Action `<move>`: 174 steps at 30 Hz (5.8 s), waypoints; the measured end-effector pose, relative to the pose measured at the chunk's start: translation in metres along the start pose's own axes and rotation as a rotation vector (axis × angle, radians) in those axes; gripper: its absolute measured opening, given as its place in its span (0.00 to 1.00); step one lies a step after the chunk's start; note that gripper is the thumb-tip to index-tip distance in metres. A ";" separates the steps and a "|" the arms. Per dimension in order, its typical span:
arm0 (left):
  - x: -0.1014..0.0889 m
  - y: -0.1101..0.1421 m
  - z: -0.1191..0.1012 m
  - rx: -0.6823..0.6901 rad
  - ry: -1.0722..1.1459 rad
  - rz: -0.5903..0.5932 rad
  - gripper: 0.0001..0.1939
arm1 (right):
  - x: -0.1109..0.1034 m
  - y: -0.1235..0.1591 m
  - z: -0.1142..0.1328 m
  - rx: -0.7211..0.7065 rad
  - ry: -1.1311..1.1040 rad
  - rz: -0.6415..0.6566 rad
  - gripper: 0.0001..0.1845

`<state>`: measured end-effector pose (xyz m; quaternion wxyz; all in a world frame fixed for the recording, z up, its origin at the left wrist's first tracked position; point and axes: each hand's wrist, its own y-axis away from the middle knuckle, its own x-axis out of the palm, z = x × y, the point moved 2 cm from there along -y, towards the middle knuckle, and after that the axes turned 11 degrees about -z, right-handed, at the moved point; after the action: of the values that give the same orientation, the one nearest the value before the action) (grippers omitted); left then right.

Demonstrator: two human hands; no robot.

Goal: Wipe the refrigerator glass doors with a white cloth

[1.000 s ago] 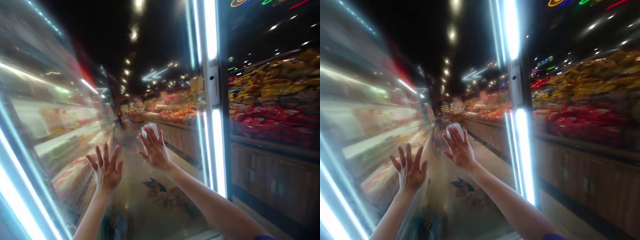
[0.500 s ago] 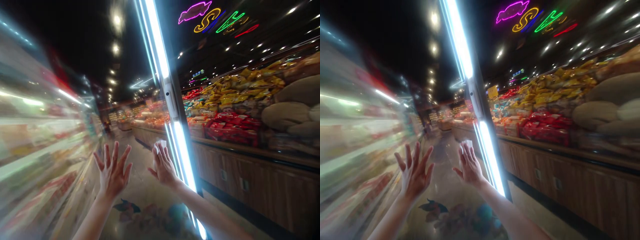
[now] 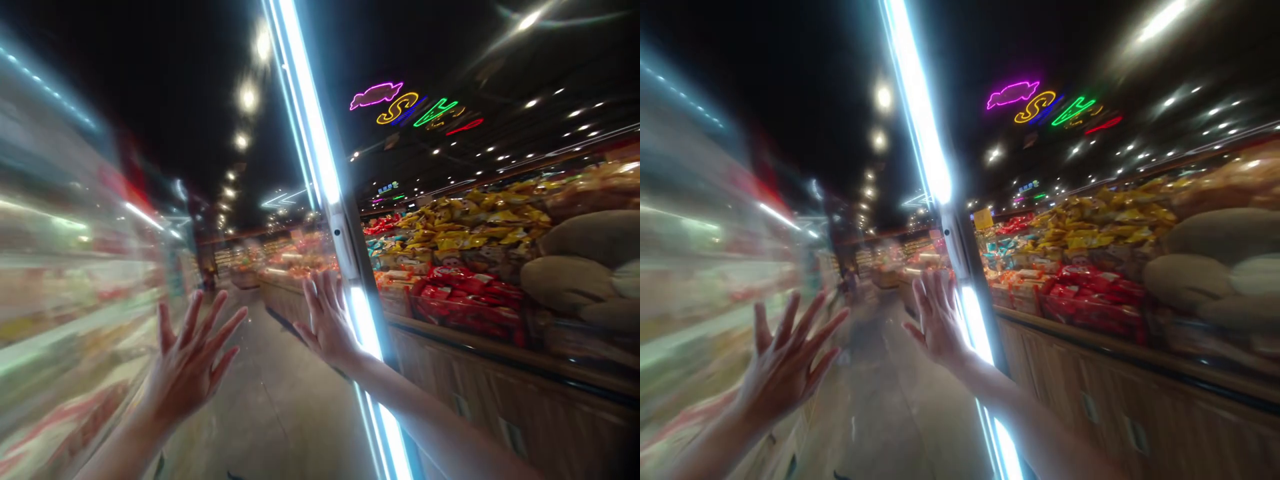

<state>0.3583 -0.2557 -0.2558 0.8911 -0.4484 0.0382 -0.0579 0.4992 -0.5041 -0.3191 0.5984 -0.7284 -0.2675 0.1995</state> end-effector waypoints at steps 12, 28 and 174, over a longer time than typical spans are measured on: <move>-0.043 0.024 0.071 0.018 -0.119 -0.015 0.36 | 0.020 -0.083 0.005 -0.030 0.043 -0.123 0.45; -0.112 0.172 0.189 -0.248 -0.208 0.030 0.36 | 0.109 -0.151 0.211 -0.566 -0.180 0.087 0.54; -0.193 0.318 0.055 -0.889 -0.186 0.355 0.32 | 0.077 0.028 0.384 -0.705 -0.470 0.510 0.41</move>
<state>0.1957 0.0025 -0.4761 0.6091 -0.7754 0.0553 0.1569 0.3284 -0.1661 -0.4224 0.1712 -0.8640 -0.2596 0.3959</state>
